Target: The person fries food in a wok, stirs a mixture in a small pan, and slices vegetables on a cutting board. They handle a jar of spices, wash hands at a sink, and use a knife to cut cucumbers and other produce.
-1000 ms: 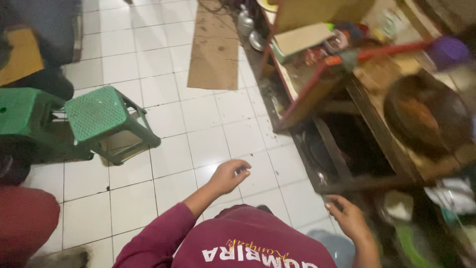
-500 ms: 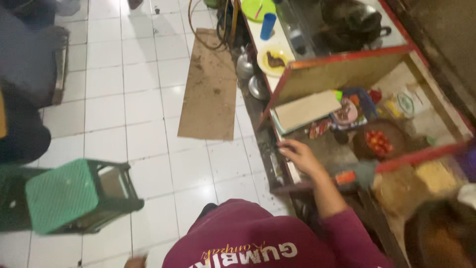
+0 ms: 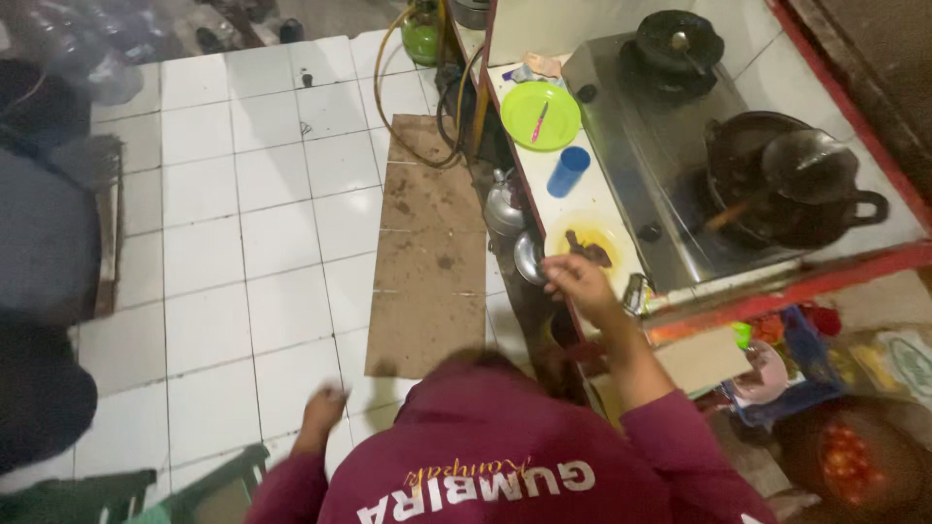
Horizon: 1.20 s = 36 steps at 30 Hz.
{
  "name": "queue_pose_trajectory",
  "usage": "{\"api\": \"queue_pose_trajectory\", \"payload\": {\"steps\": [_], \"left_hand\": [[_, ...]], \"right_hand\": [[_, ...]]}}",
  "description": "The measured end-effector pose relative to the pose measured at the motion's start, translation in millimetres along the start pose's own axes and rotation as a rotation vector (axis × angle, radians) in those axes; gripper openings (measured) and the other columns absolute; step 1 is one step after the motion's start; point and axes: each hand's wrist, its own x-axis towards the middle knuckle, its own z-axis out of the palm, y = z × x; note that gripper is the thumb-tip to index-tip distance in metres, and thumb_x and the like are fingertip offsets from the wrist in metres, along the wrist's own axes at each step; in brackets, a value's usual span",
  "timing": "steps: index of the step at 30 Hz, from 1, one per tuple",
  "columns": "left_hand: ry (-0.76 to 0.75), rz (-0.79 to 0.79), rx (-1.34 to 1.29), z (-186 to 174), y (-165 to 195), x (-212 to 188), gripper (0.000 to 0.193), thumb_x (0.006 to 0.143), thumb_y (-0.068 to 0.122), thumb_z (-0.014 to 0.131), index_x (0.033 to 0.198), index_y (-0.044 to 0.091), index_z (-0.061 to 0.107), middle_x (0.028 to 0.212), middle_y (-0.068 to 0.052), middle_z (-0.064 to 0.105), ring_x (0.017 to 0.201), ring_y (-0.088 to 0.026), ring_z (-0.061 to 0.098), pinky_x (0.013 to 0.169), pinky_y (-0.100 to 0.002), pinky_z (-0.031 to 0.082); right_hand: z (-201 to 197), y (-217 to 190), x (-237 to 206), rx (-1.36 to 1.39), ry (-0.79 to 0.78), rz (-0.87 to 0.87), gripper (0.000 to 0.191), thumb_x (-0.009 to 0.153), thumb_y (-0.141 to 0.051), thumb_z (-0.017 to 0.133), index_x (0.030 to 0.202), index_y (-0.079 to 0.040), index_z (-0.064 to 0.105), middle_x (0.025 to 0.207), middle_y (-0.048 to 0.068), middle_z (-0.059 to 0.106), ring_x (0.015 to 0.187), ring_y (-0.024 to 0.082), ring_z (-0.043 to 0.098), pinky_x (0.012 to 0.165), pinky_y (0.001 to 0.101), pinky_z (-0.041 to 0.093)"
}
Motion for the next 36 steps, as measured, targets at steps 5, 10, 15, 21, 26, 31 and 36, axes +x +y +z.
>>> {"api": "queue_pose_trajectory", "payload": {"steps": [5,10,15,21,26,31,36], "left_hand": [[0.010,0.324,-0.173,-39,174,226,0.039,0.087,0.033,0.073,0.120,0.012,0.071,0.097,-0.012,0.074,0.086,-0.027,0.071,0.081,-0.039,0.056],[-0.037,0.253,-0.115,-48,225,321,0.046,0.086,0.038,0.073,0.122,0.010,0.071,0.099,-0.015,0.075,0.089,-0.030,0.071,0.083,-0.041,0.056],[-0.364,-0.092,0.180,-75,188,356,0.049,0.093,0.044,0.066,0.122,0.005,0.068,0.109,-0.018,0.074,0.103,-0.036,0.068,0.089,-0.045,0.055],[-0.419,-0.390,0.088,-84,212,531,0.046,0.095,0.042,0.065,0.120,0.004,0.070,0.104,-0.017,0.073,0.094,-0.032,0.066,0.083,-0.043,0.054],[-0.437,-0.305,0.090,-127,262,684,0.043,0.097,0.040,0.065,0.119,0.003,0.071,0.099,-0.015,0.072,0.088,-0.029,0.064,0.078,-0.042,0.053],[-0.320,-0.128,-0.061,-186,332,785,0.041,0.098,0.037,0.064,0.118,0.003,0.072,0.095,-0.014,0.071,0.081,-0.025,0.062,0.073,-0.040,0.052],[-0.335,0.088,-0.633,-198,459,914,0.037,0.094,0.023,0.067,0.128,0.007,0.063,0.103,-0.003,0.070,0.086,-0.014,0.064,0.073,-0.030,0.054]], "right_hand": [[-67,-26,145,0.047,0.254,0.112,0.024,0.101,-0.021,0.062,0.117,-0.004,0.069,0.098,0.007,0.069,0.076,0.015,0.063,0.066,0.0299,0.052],[-101,-50,342,0.177,0.284,-0.028,0.024,0.102,-0.025,0.063,0.114,-0.005,0.068,0.102,0.007,0.070,0.082,0.015,0.068,0.072,0.0303,0.057],[-103,-97,555,0.131,0.280,-0.111,0.024,0.100,-0.025,0.066,0.114,-0.006,0.069,0.095,0.003,0.069,0.080,0.013,0.067,0.071,0.0304,0.058],[-111,-126,747,0.039,0.420,-0.271,0.027,0.095,-0.025,0.071,0.111,-0.004,0.069,0.092,0.000,0.072,0.082,0.015,0.068,0.072,0.0307,0.056],[-141,-111,839,-0.767,0.872,-0.100,0.055,0.078,-0.027,0.091,0.122,-0.003,0.067,0.099,0.016,0.073,0.099,0.037,0.066,0.090,0.0442,0.051],[-149,-74,874,-0.430,1.029,0.211,0.097,0.069,-0.011,0.076,0.155,-0.008,0.031,0.116,0.028,0.064,0.107,0.046,0.063,0.092,0.0484,0.051],[-178,-60,838,0.078,1.107,-0.087,0.057,0.095,-0.012,0.059,0.149,-0.015,0.040,0.089,0.011,0.058,0.071,0.028,0.058,0.059,0.0402,0.048]]}}
